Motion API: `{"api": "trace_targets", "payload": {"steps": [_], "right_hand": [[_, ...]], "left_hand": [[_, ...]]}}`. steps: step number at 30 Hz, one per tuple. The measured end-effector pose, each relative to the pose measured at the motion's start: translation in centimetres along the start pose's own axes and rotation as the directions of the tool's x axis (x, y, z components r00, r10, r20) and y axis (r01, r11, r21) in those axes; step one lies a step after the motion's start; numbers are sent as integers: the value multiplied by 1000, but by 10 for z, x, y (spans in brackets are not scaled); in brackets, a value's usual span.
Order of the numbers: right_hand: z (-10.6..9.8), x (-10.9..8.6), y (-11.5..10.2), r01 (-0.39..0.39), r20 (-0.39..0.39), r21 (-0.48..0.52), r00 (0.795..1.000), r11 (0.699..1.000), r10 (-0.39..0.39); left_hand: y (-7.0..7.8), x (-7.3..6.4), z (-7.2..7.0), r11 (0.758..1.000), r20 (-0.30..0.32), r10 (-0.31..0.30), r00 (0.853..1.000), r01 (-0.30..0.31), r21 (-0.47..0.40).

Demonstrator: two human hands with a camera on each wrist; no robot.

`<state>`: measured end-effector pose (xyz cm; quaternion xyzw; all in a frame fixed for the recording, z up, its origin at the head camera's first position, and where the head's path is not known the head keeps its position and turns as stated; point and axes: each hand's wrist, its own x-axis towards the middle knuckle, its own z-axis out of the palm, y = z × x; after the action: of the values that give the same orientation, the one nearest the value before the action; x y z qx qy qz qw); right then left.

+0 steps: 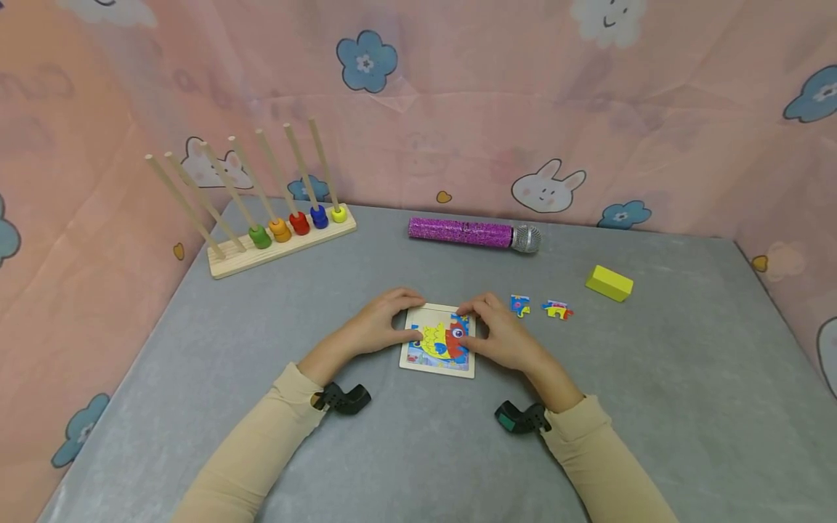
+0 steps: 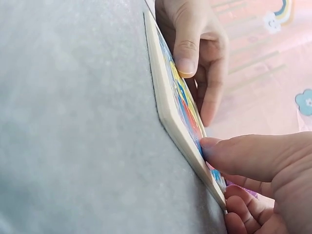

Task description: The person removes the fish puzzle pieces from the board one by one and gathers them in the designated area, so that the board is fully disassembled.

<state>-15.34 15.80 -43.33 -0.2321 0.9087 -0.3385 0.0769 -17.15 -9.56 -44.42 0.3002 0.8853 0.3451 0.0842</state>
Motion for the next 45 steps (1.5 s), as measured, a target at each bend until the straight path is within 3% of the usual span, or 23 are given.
{"api": "trace_targets", "payload": {"steps": [10,23,35,45], "right_hand": [[1,0,1,24,-3,46,1000,999,-24],[4,-2,5,33,-63,115,998,993,-25],[3,-3,2,-17,-105,125,994,992,31],[1,-3,7,40,-144,127,989,991,-21]], "left_hand": [[-1,0,0,1000,-3,10,1000,-10,-5],[-1,0,0,1000,-9,9,1000,-9,5],[-1,0,0,1000,-6,1,1000,-1,-6],[-2,0,1,1000,-8,14,1000,-14,7]]}}
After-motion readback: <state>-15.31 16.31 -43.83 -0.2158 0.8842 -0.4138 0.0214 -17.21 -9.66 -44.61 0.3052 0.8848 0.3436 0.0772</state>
